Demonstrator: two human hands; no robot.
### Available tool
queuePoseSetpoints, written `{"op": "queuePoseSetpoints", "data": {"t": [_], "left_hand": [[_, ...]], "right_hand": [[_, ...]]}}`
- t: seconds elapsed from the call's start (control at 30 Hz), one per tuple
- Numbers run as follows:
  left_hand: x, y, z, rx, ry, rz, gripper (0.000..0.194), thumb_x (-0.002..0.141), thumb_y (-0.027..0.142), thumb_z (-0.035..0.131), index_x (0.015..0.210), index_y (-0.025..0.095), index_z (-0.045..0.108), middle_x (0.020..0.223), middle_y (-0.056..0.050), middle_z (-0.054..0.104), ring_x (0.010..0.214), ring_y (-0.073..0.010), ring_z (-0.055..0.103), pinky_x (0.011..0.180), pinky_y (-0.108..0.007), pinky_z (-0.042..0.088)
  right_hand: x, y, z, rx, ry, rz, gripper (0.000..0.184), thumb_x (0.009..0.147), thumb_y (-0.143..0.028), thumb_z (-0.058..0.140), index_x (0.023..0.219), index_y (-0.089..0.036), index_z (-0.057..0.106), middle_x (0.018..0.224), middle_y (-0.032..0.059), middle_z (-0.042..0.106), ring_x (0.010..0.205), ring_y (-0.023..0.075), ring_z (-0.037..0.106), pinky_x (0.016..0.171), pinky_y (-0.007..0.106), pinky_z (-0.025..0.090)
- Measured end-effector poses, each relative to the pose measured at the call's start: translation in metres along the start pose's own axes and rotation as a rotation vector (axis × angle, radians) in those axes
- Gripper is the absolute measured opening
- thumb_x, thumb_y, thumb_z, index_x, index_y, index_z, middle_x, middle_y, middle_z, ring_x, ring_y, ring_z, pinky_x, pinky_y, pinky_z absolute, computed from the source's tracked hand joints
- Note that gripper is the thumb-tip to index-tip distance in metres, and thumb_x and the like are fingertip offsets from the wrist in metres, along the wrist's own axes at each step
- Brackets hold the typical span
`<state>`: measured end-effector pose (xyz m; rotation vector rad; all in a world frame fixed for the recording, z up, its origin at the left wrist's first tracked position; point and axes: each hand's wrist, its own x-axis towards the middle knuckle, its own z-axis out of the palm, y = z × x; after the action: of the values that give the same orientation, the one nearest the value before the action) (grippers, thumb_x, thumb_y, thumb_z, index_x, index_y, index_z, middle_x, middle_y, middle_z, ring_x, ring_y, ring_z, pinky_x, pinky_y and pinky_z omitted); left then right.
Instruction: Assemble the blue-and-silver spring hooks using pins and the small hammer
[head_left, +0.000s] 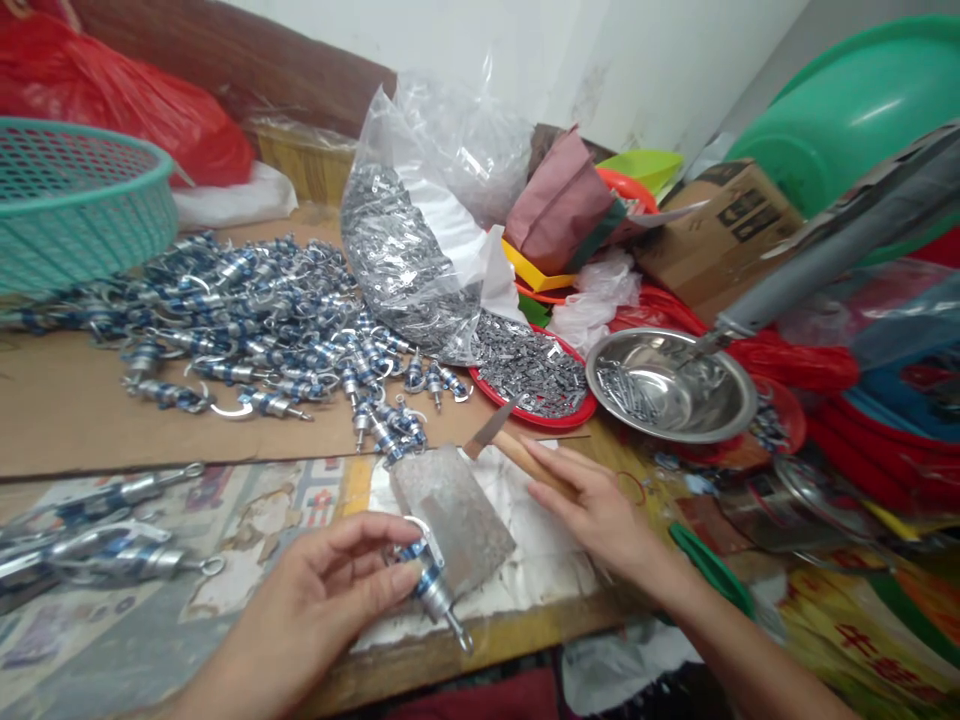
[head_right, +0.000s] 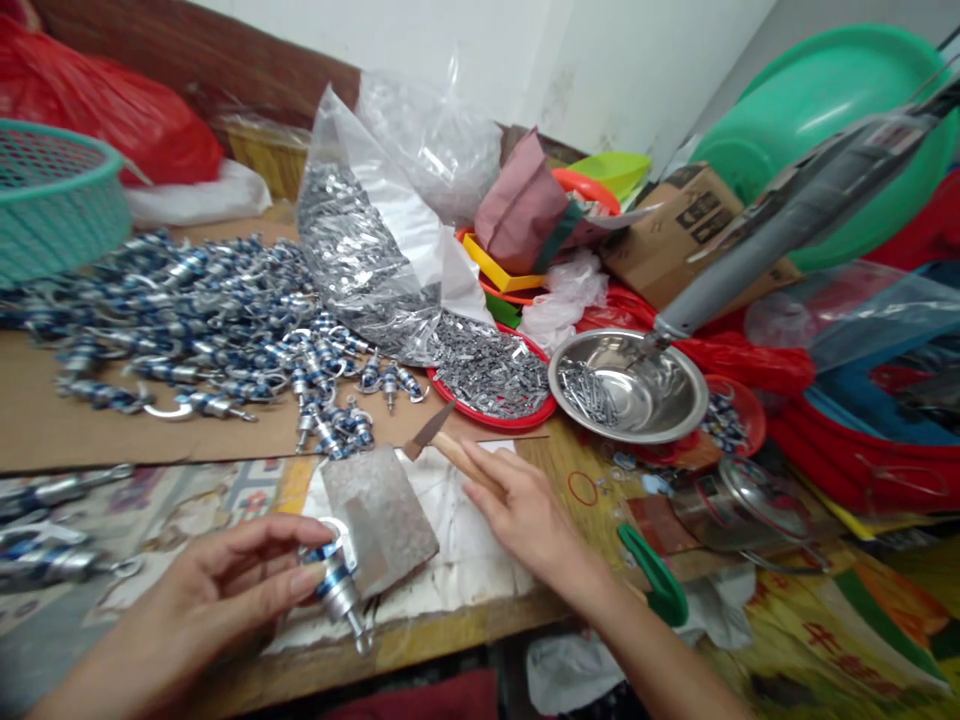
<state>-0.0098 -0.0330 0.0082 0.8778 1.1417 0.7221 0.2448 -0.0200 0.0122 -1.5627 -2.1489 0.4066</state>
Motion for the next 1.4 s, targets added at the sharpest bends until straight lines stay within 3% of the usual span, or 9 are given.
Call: {"op": "queuePoseSetpoints", "data": {"t": [0.1, 0.27, 0.43, 0.63, 0.77, 0.93, 1.07, 1.2, 1.4], "left_hand": [[-0.001, 0.0, -0.002, 0.185, 0.066, 0.125, 0.016, 0.063, 0.036, 0.075, 0.075, 0.025, 0.075, 0.082, -0.004, 0.073, 0.08, -0.0237, 0.064, 0.076, -0.029, 0.048], [-0.003, 0.001, -0.004, 0.427, 0.183, 0.453, 0.008, 0.067, 0.036, 0.071, 0.063, 0.03, 0.075, 0.09, -0.004, 0.064, 0.094, -0.0268, 0.057, 0.088, -0.032, 0.039], [-0.003, 0.0, 0.003, 0.472, 0.099, 0.487, 0.008, 0.072, 0.03, 0.068, 0.067, 0.03, 0.075, 0.083, -0.004, 0.066, 0.085, -0.0239, 0.06, 0.076, -0.028, 0.044], [-0.004, -0.002, 0.009, 0.367, 0.153, 0.533, 0.011, 0.071, 0.022, 0.069, 0.069, 0.03, 0.076, 0.071, -0.002, 0.069, 0.069, -0.02, 0.063, 0.065, -0.026, 0.046], [-0.006, -0.002, 0.01, 0.368, 0.182, 0.564, 0.013, 0.069, 0.018, 0.07, 0.07, 0.029, 0.077, 0.07, -0.003, 0.07, 0.067, -0.02, 0.064, 0.063, -0.027, 0.047], [-0.007, -0.005, 0.017, 0.327, 0.248, 0.632, 0.014, 0.068, 0.017, 0.071, 0.07, 0.03, 0.077, 0.068, -0.002, 0.071, 0.066, -0.0207, 0.064, 0.063, -0.028, 0.047], [-0.01, -0.005, 0.023, 0.299, 0.371, 0.6, 0.018, 0.062, 0.021, 0.076, 0.074, 0.033, 0.075, 0.066, 0.002, 0.072, 0.064, -0.0205, 0.063, 0.065, -0.027, 0.047], [-0.013, -0.005, 0.023, 0.314, 0.441, 0.554, 0.022, 0.058, 0.027, 0.078, 0.078, 0.034, 0.076, 0.07, 0.002, 0.075, 0.068, -0.0222, 0.065, 0.067, -0.027, 0.048], [-0.018, 0.0, 0.02, 0.335, 0.249, 0.566, 0.02, 0.07, 0.023, 0.068, 0.075, 0.039, 0.078, 0.068, 0.001, 0.072, 0.064, -0.0181, 0.063, 0.057, -0.023, 0.046]], "right_hand": [[0.021, 0.02, 0.005, -0.035, -0.063, -0.009, 0.027, 0.089, -0.028, 0.052, 0.112, -0.023, 0.065, 0.098, 0.0051, 0.071, 0.088, 0.0179, 0.065, 0.078, 0.03, 0.051], [0.068, 0.051, -0.004, -0.153, 0.091, 0.086, 0.025, 0.09, -0.021, 0.049, 0.107, -0.014, 0.066, 0.101, 0.011, 0.066, 0.096, 0.0206, 0.061, 0.087, 0.036, 0.045], [0.101, 0.074, -0.006, -0.196, 0.069, 0.138, 0.019, 0.088, -0.03, 0.058, 0.096, -0.014, 0.064, 0.098, 0.0052, 0.067, 0.091, 0.0179, 0.063, 0.086, 0.04, 0.048], [0.096, 0.077, -0.014, -0.135, 0.259, 0.199, 0.022, 0.088, -0.021, 0.052, 0.106, -0.018, 0.065, 0.093, 0.011, 0.071, 0.094, 0.0269, 0.065, 0.087, 0.043, 0.046], [0.083, 0.057, -0.014, 0.055, 0.326, 0.152, 0.028, 0.087, -0.019, 0.049, 0.113, -0.015, 0.058, 0.096, 0.0112, 0.071, 0.091, 0.0234, 0.067, 0.082, 0.038, 0.051], [0.04, -0.02, 0.008, 0.452, 0.278, 0.026, 0.03, 0.078, -0.019, 0.064, 0.106, -0.017, 0.056, 0.082, 0.003, 0.07, 0.07, 0.014, 0.069, 0.063, 0.023, 0.057], [0.011, -0.069, 0.023, 0.742, 0.202, -0.171, 0.03, 0.073, -0.008, 0.067, 0.101, -0.02, 0.062, 0.072, -0.001, 0.07, 0.063, 0.0117, 0.069, 0.062, 0.019, 0.058], [0.006, -0.079, 0.027, 0.839, 0.142, -0.158, 0.033, 0.074, -0.008, 0.066, 0.104, -0.019, 0.058, 0.07, -0.0009, 0.071, 0.06, 0.0134, 0.07, 0.058, 0.019, 0.058], [0.002, -0.077, 0.027, 0.842, 0.185, -0.148, 0.027, 0.077, -0.019, 0.069, 0.101, -0.021, 0.056, 0.068, -0.0022, 0.07, 0.06, 0.0129, 0.07, 0.06, 0.02, 0.058]]}}
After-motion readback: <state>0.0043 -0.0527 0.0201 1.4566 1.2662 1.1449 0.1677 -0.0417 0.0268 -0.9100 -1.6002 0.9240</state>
